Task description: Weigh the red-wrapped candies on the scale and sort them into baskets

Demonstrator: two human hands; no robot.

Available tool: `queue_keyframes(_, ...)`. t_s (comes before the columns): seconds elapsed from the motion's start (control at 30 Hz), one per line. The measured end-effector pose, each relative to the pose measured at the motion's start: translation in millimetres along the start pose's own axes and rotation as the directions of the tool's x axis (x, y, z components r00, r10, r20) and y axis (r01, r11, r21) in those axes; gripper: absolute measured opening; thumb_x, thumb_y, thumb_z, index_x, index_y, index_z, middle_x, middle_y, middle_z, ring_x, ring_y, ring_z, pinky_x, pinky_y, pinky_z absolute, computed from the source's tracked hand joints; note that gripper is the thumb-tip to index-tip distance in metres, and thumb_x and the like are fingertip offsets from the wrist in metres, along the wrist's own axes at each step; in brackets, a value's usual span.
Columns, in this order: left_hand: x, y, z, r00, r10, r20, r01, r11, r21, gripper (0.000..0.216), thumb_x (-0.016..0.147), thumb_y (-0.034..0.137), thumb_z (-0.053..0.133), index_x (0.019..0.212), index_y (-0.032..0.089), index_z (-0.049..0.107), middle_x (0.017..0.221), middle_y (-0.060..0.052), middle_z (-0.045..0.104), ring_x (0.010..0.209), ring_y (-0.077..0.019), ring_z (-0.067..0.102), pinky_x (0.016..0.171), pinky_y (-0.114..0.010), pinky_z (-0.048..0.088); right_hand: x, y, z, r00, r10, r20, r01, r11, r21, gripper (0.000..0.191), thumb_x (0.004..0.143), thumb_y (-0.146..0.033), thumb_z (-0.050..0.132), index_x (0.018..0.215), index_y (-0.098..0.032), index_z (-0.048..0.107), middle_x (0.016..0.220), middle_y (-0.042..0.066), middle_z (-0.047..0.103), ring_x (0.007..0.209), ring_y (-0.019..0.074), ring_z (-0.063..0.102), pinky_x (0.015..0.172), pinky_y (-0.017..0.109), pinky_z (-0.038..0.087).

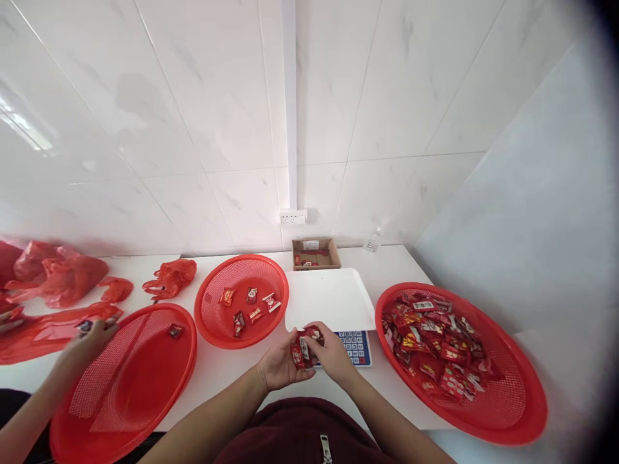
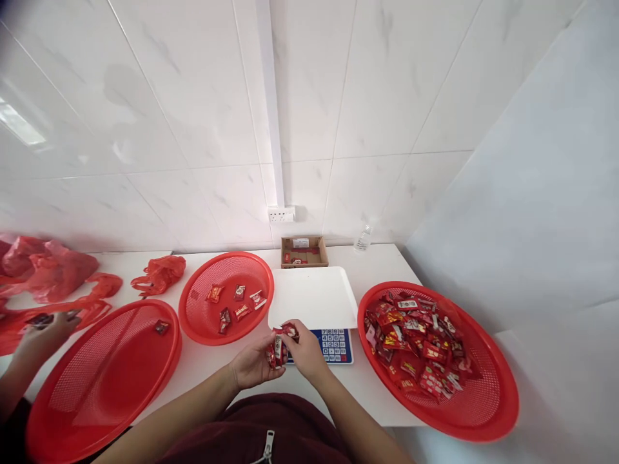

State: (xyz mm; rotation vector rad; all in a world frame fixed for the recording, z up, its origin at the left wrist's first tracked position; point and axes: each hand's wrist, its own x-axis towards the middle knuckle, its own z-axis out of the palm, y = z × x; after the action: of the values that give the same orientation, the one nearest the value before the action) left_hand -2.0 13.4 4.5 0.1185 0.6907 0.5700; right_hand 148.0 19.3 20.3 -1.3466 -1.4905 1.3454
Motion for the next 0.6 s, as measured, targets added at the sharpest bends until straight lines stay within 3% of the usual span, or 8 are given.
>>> queue_keyframes(0.1,-2.8,-4.3,-3.8,0.992,0.033,-0.122,-0.029,0.999,0.031,0.03,0.082,0.041,0.06,0.091,0.013,0.06,0.072,-0.002,0.067,0.064,-0.0126,0.064,0.063,-0.026,0.049,2.4,4.1,-1.1,1.0,0.012,0.006,-0.012,1.0,0.014,0.019,0.076,-0.035,0.056,0.089,-0.022,0.058,0.081,0.0,0.064,0.076,0.018,0.06,0.074,0.031,0.046)
queue_keyframes(0.2,-4.2,4.3,-1.5,0.959,0.14,-0.246,-0.117,0.988,0.105,0.02,0.08,0.033,0.062,0.09,0.016,0.058,0.067,0.0,0.064,0.056,-0.0112,0.061,0.058,-0.024,0.048,2.4,7.0,-0.9,0.999,0.029,0.021,-0.031,0.998,0.056,0.027,0.075,-0.042,0.056,0.093,-0.022,0.058,0.087,0.002,0.066,0.079,0.0186,0.061,0.072,0.031,0.048)
queue_keyframes(0.33,-15.0,43.5,-4.6,0.862,0.328,-0.386,-0.312,0.944,0.107,0.019,0.084,0.034,0.057,0.089,0.015,0.058,0.067,-0.001,0.063,0.054,-0.0097,0.059,0.058,-0.023,0.049,0.1,15.6,-8.6,0.975,0.21,-0.07,-0.193,0.962,0.195,0.042,0.069,-0.052,0.059,0.099,-0.022,0.056,0.091,0.005,0.065,0.075,0.0185,0.062,0.063,0.031,0.05)
queue_keyframes(0.4,-24.0,64.5,-11.5,0.813,0.388,-0.435,-0.393,0.916,0.084,0.024,0.087,0.036,0.051,0.087,0.014,0.058,0.074,-0.005,0.065,0.063,-0.0116,0.063,0.063,-0.025,0.052,-1.8,20.5,-14.5,0.951,0.286,-0.12,-0.245,0.93,0.273,0.044,0.066,-0.053,0.062,0.097,-0.022,0.055,0.094,0.006,0.065,0.074,0.0176,0.062,0.063,0.03,0.051)
queue_keyframes(0.5,-35.4,81.9,-27.3,0.748,0.431,-0.506,-0.42,0.896,0.142,0.022,0.092,0.029,0.041,0.083,0.014,0.055,0.083,-0.01,0.066,0.078,-0.0155,0.066,0.071,-0.029,0.055,-6.3,25.8,-20.6,0.919,0.373,-0.126,-0.307,0.878,0.367,0.045,0.063,-0.052,0.065,0.094,-0.021,0.054,0.101,0.008,0.064,0.076,0.017,0.062,0.063,0.029,0.052)
queue_keyframes(0.6,-40.2,81.9,-46.1,0.7,0.46,-0.546,-0.382,0.887,0.258,0.016,0.09,0.018,0.04,0.083,0.014,0.054,0.078,-0.007,0.065,0.074,-0.0136,0.065,0.071,-0.027,0.054,-12.3,29.0,-22.3,0.903,0.419,-0.094,-0.355,0.852,0.385,0.045,0.063,-0.05,0.066,0.095,-0.021,0.054,0.102,0.008,0.065,0.076,0.0167,0.062,0.065,0.029,0.051)
